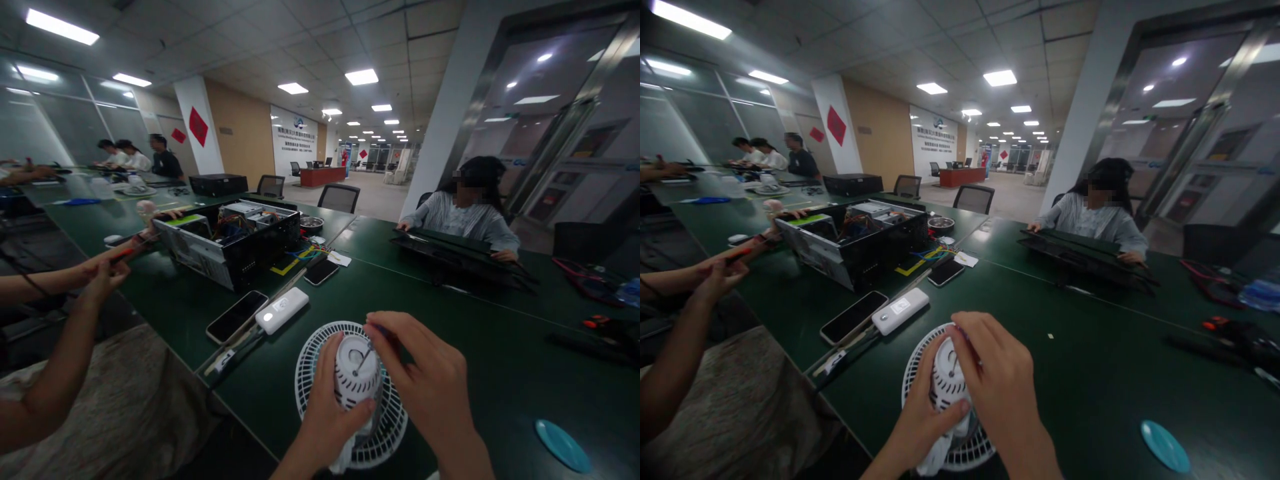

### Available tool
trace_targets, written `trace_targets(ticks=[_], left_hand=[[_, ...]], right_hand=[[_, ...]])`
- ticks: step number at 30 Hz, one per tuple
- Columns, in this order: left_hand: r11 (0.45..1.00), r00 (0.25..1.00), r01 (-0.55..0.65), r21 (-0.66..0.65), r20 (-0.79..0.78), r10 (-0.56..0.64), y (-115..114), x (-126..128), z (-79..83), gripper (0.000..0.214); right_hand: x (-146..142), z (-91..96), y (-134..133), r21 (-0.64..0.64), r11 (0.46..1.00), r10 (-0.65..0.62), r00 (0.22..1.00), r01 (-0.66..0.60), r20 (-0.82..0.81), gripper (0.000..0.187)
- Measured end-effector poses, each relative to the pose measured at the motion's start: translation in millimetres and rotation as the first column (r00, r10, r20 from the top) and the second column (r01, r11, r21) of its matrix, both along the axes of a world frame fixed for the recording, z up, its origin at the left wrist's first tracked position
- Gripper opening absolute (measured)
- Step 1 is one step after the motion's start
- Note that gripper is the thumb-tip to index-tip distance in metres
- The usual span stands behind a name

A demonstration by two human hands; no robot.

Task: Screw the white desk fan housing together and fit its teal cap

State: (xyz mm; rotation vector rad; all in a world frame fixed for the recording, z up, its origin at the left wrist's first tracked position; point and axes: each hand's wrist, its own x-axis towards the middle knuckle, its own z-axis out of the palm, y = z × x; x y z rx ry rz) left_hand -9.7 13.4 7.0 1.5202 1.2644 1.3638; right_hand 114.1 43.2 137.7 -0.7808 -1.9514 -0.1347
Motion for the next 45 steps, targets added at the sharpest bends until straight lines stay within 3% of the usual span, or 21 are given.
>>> trace_targets(ticks=[7, 16, 22, 26, 30, 35, 41, 45], left_hand=[[1.000, 1.000, 0.001, 0.023, -0.007, 0.000, 1.6, 0.3, -0.4, 0.080], [1.000, 1.000, -0.025, -0.006, -0.019, 0.025, 0.0, 0.9, 1.7, 0.079], [1.000, 1.000, -0.027, -0.003, -0.009, 0.026, -0.3, 2.7, 5.4, 0.079], [1.000, 1.000, -0.029, -0.010, 0.005, 0.029, -0.6, 2.3, 5.3, 0.079], [0.999, 0.999, -0.038, -0.005, 0.008, 0.038, 0.2, 1.8, 4.8, 0.080], [0.999, 0.999, -0.038, -0.019, -0.009, 0.038, 1.3, 2.0, 6.9, 0.080], [0.999, 0.999, -0.036, 0.001, 0.014, 0.036, 0.6, 2.4, 5.5, 0.079], [1.000, 1.000, -0.019, 0.010, 0.012, 0.019, 0.5, 1.9, 4.1, 0.078]], right_hand=[[7.5, -2.4, -1.0, -0.119, 0.993, 0.031, 0.999, -0.026, 0.044, 0.033], [-0.2, 0.6, -0.3, -0.081, 0.996, -0.024, 0.996, 0.030, 0.083, 0.020], [4.9, 3.0, -4.3, -0.009, 0.997, 0.083, 0.993, -0.083, 0.084, 0.026], [3.8, 3.9, -4.3, 0.021, 0.998, 0.055, 0.997, -0.056, 0.062, 0.018], [2.5, 3.2, -3.5, -0.011, 0.999, 0.035, 0.997, -0.034, 0.069, 0.023], [4.0, 2.0, -4.5, -0.045, 0.994, 0.102, 0.994, -0.100, 0.047, 0.031], [2.1, -1.9, -1.8, -0.020, 0.999, -0.026, 0.999, 0.026, 0.043, 0.026], [4.8, -0.7, -3.0, -0.036, 0.999, 0.021, 0.998, -0.018, 0.063, 0.029]])
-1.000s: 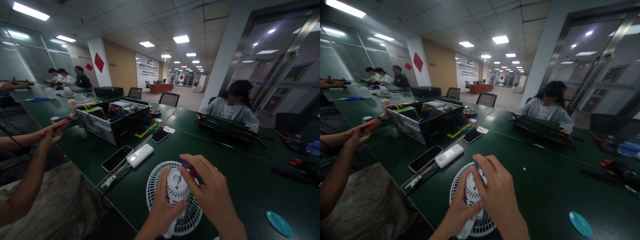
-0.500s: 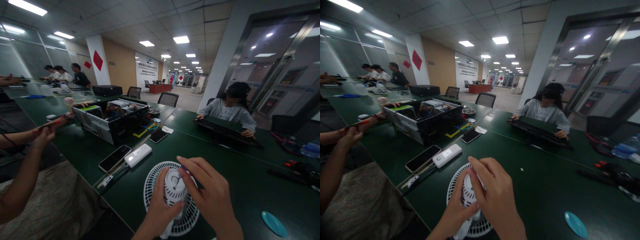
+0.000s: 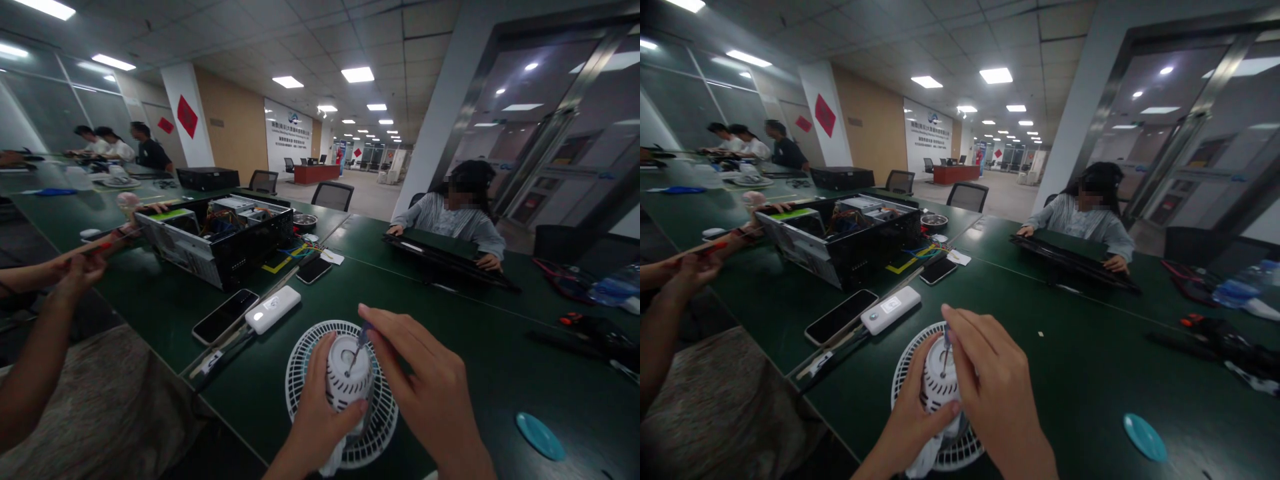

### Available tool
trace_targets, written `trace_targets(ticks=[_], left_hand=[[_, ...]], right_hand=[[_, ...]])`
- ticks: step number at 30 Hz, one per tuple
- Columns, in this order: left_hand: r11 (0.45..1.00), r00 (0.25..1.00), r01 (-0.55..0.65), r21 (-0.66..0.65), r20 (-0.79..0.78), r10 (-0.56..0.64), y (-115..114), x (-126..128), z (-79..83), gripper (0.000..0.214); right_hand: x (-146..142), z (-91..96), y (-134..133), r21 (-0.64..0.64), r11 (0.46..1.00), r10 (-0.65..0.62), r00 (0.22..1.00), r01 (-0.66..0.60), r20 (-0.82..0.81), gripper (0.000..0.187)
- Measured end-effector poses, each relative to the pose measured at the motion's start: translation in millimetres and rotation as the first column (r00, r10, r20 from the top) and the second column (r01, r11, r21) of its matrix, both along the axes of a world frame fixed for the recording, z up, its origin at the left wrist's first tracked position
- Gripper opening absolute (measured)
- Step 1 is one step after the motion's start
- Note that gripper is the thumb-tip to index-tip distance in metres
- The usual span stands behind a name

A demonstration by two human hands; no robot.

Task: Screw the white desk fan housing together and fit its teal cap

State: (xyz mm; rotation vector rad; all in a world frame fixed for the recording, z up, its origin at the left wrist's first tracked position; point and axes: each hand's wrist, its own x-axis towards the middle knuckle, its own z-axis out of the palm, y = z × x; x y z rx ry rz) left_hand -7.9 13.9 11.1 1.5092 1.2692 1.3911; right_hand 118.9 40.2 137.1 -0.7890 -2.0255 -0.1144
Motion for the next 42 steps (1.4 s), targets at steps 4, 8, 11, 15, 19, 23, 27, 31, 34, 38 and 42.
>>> trace_targets(ticks=[4, 8, 11, 15, 19, 23, 27, 31, 34, 38, 42], left_hand=[[1.000, 1.000, -0.007, -0.015, -0.005, 0.007, 0.6, 0.1, -2.0, 0.079], [0.999, 1.000, -0.019, -0.027, -0.003, 0.019, 1.0, 0.7, -1.8, 0.078], [1.000, 1.000, -0.025, -0.019, 0.008, 0.025, 0.6, 1.7, -1.5, 0.079], [0.998, 0.998, -0.055, -0.007, 0.034, 0.056, 0.4, 3.2, -2.5, 0.078], [0.999, 0.998, -0.047, 0.008, 0.029, 0.047, 1.4, 3.6, -2.4, 0.077], [0.998, 0.998, -0.055, 0.013, 0.020, 0.054, 1.6, 3.6, -4.0, 0.077], [0.998, 0.998, -0.059, 0.011, 0.021, 0.059, 1.1, 3.5, -5.7, 0.077], [0.999, 0.999, -0.038, 0.029, 0.019, 0.037, 1.6, 2.9, -4.6, 0.077], [0.999, 0.999, -0.033, 0.016, 0.020, 0.033, 1.6, 2.7, -5.0, 0.077], [0.999, 0.999, -0.042, 0.001, 0.029, 0.042, 1.1, 3.0, -6.6, 0.077], [1.000, 1.000, -0.029, 0.000, -0.008, 0.029, 1.2, 2.1, -5.1, 0.077]], right_hand=[[-1.0, 3.6, -2.3, -0.001, 1.000, -0.024, 0.999, 0.024, -0.038, 0.015], [-2.6, 5.2, -2.6, 0.008, 1.000, -0.011, 0.999, 0.012, -0.045, 0.018], [-2.3, 5.0, -2.4, 0.025, 1.000, -0.015, 0.998, 0.016, -0.065, 0.016], [-2.8, 4.5, -2.2, 0.023, 0.999, -0.044, 0.997, 0.046, -0.068, 0.013], [-2.0, 4.6, -3.8, -0.041, 0.999, 0.022, 1.000, -0.023, -0.017, 0.031], [-2.2, 3.1, -3.7, -0.053, 0.997, 0.057, 0.998, -0.056, 0.012, 0.030], [-3.9, 1.5, -2.2, -0.039, 0.999, -0.033, 0.999, 0.034, 0.011, 0.021], [-1.0, 3.1, -2.8, -0.050, 0.998, 0.036, 0.999, -0.035, 0.012, 0.031], [-0.1, 3.1, -1.4, 0.001, 0.999, 0.038, 0.999, -0.038, 0.019, 0.025], [-2.7, 1.9, 0.7, 0.042, 0.998, -0.036, 0.999, 0.036, 0.013, 0.018], [-2.0, 2.3, -1.4, 0.004, 1.000, 0.010, 1.000, -0.010, 0.003, 0.026]])
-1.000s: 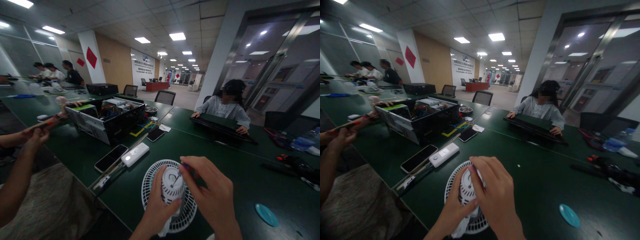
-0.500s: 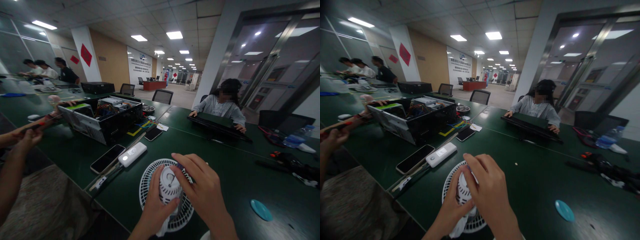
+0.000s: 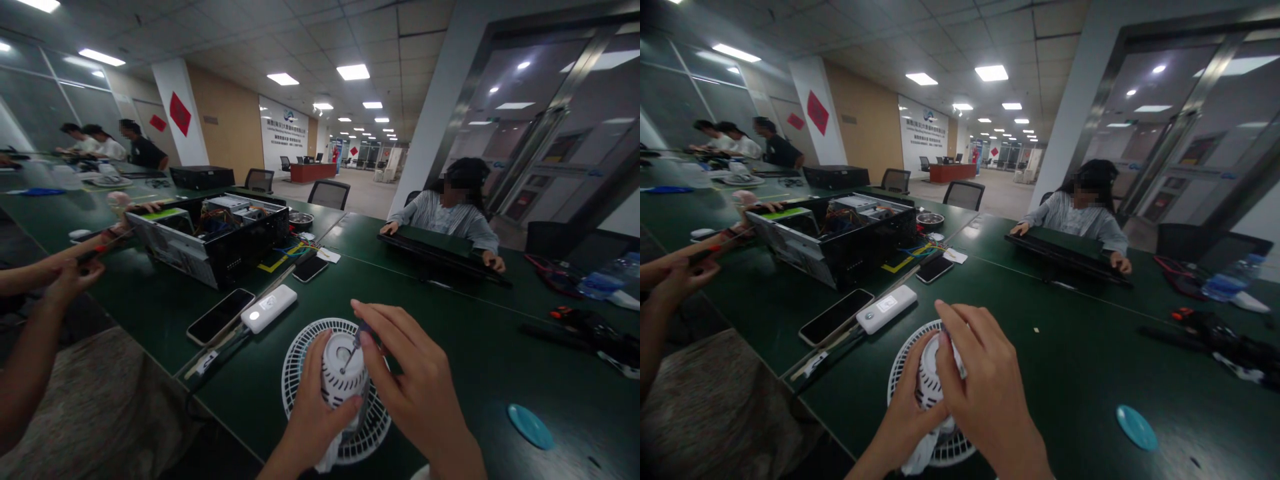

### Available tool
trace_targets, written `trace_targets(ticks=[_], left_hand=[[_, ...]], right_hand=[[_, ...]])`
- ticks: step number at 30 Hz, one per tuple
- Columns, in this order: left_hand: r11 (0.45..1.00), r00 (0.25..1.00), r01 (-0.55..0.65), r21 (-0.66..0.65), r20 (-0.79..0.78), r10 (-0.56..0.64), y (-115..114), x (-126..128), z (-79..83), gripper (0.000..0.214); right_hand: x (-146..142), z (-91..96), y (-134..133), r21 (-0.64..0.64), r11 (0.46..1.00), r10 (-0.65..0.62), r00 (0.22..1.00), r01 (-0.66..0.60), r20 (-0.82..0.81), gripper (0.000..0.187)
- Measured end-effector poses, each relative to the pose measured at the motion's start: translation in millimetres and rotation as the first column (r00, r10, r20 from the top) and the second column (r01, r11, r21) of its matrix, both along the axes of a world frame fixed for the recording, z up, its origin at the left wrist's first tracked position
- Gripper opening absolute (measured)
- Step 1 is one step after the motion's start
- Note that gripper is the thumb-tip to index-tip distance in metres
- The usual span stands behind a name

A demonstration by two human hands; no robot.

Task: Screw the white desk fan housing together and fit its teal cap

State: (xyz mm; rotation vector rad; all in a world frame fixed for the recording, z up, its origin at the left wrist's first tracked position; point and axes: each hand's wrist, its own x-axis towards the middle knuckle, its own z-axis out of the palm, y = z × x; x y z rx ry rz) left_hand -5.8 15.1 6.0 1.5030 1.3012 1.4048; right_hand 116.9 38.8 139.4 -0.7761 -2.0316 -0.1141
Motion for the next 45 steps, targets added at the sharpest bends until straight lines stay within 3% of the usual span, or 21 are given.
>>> trace_targets(ticks=[7, 14, 19, 23, 28, 31, 35, 41, 45], left_hand=[[1.000, 1.000, 0.019, -0.011, -0.015, -0.020, -0.3, -2.4, 0.9, 0.078], [1.000, 1.000, -0.010, 0.019, 0.014, 0.009, 0.0, -0.3, 1.8, 0.077], [0.999, 0.999, -0.031, 0.021, 0.034, 0.031, -0.1, 1.2, 0.6, 0.075], [0.999, 1.000, -0.001, 0.034, 0.018, 0.000, 0.7, 0.0, 1.1, 0.076], [1.000, 1.000, -0.001, 0.006, 0.008, 0.001, 0.8, 0.0, -0.1, 0.078], [0.999, 0.999, -0.030, 0.015, 0.019, 0.030, 0.6, 1.0, -0.9, 0.076], [0.999, 1.000, -0.026, 0.035, 0.017, 0.026, 0.9, 1.2, -0.6, 0.076], [1.000, 0.999, -0.023, 0.001, 0.039, 0.023, 0.1, 1.2, 0.1, 0.077], [1.000, 0.999, -0.029, -0.002, 0.028, 0.029, 0.0, 1.7, 0.6, 0.077]], right_hand=[[-0.9, -0.6, 1.5, 0.028, 0.999, -0.026, 1.000, 0.026, -0.001, 0.018], [0.5, 0.4, 0.7, -0.002, 0.999, 0.033, 0.999, -0.033, -0.008, 0.029], [-0.2, -2.0, 2.9, 0.016, 0.999, -0.044, 0.999, 0.043, 0.025, 0.023], [0.5, -2.1, 0.9, -0.049, 0.998, 0.027, 0.999, -0.026, 0.032, 0.035], [-0.2, -2.8, 2.3, -0.002, 1.000, 0.005, 0.998, -0.005, 0.060, 0.023], [0.4, -1.7, 2.5, -0.028, 0.999, -0.021, 0.998, 0.022, 0.054, 0.027], [2.9, 1.2, -0.1, -0.055, 0.997, 0.060, 0.998, -0.059, 0.020, 0.034], [0.3, 0.2, 1.6, 0.012, 1.000, -0.007, 1.000, 0.007, 0.024, 0.020], [0.9, 0.8, 0.3, -0.066, 0.998, 0.000, 1.000, 0.002, 0.031, 0.033]])
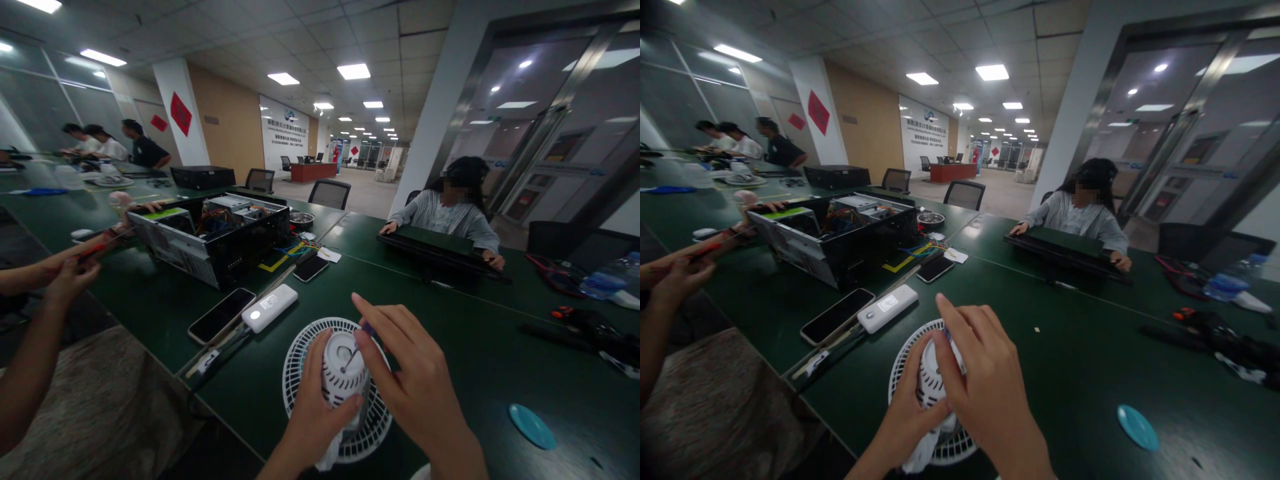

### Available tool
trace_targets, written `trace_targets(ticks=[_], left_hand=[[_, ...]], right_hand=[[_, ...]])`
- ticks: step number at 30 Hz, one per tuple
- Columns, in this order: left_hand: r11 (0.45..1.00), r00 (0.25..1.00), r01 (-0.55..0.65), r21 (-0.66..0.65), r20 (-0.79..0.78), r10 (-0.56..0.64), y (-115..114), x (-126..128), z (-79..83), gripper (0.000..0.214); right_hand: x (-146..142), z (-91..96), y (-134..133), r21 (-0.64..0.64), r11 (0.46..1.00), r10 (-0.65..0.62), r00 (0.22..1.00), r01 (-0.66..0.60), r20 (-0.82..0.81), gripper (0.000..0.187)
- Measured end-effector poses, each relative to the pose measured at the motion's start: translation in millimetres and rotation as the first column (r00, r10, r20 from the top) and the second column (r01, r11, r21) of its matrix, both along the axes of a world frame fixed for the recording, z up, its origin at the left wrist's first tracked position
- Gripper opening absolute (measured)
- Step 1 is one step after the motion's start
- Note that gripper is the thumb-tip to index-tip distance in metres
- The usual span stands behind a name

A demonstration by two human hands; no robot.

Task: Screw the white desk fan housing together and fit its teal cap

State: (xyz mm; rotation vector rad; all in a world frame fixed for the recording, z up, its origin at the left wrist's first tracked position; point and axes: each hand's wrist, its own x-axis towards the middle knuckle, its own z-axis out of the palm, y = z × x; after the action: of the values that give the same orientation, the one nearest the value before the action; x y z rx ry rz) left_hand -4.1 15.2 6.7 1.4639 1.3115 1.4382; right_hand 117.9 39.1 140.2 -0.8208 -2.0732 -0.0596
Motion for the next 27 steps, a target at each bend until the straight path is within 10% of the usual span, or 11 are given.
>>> trace_targets(ticks=[27], left_hand=[[0.999, 0.999, 0.038, -0.016, -0.024, -0.038, -1.5, -3.8, 1.5, 0.079]], right_hand=[[0.9, -0.8, 1.7, 0.029, 0.999, 0.017, 1.000, -0.016, -0.004, 0.032]])
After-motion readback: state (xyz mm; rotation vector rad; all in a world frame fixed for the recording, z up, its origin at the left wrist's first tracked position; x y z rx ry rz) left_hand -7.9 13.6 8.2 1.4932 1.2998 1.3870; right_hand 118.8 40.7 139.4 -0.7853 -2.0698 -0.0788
